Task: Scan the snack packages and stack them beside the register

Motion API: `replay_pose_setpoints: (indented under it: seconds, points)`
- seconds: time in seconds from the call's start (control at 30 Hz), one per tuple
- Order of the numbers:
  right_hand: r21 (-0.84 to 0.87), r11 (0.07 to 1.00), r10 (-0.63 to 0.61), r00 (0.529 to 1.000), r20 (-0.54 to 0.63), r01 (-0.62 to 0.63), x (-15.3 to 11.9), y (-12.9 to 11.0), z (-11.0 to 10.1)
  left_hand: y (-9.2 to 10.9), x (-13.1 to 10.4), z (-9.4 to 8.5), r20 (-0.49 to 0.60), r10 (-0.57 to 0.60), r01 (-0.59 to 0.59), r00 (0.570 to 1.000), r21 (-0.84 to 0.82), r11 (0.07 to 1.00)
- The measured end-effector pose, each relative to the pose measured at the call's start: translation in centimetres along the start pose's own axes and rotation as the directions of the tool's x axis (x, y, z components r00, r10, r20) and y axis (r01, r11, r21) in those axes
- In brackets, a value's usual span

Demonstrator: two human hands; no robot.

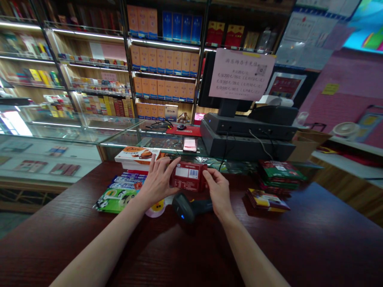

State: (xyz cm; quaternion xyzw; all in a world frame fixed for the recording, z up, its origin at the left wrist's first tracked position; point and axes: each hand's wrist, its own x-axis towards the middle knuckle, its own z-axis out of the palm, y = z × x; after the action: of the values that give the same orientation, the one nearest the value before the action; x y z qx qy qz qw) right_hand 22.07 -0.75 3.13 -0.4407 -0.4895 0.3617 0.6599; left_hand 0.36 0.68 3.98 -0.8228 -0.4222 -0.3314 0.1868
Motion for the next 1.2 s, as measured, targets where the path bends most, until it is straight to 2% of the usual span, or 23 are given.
replay_pose_setpoints:
  seconds: [0.13,0.4,0.57,0.67,0.77,0.87,1.03,1.2]
  points:
    - [-0.010,1.000,0.001,0.999,0.049,-0.001,0.2,0.6,-0.3,-0.6,-0.3,0.3,-0.004,0.008,-0.008,1.000,0.028,1.000]
    - [-0.001,0.997,0.073,0.985,0.156,-0.074,0.6,1.5,-0.9,-2.0,-0.9,0.9,-0.041,-0.021,0.020,0.999,-0.023,1.000]
    - [-0.106,0.994,0.050,0.960,0.275,-0.021,0.9,1.3,-2.5,-2.8,-1.1,0.7,-0.078,-0.068,0.068,0.995,0.000,0.998]
    - [-0.210,0.977,0.069,0.901,0.428,0.025,0.9,0.6,-4.2,-3.3,-1.2,0.7,-0.098,-0.092,0.094,0.991,0.011,0.996]
    - [-0.307,0.950,0.144,0.789,0.597,0.059,0.6,-0.2,-5.9,-3.8,-1.4,0.9,-0.100,-0.121,0.127,0.988,0.049,0.991]
    - [-0.429,0.883,0.197,0.682,0.704,0.188,0.2,-0.4,-7.0,-4.2,-1.6,1.0,-0.104,-0.136,0.146,0.985,0.096,0.985]
    - [-0.545,0.721,0.144,0.676,0.722,0.428,-0.5,0.9,-6.4,-4.4,-1.8,1.0,-0.123,-0.163,0.177,0.979,0.116,0.977]
    - [-0.557,0.671,0.140,0.654,0.743,0.489,-0.9,1.8,-5.5,-4.6,-1.8,1.0,-0.131,-0.183,0.198,0.974,0.111,0.974]
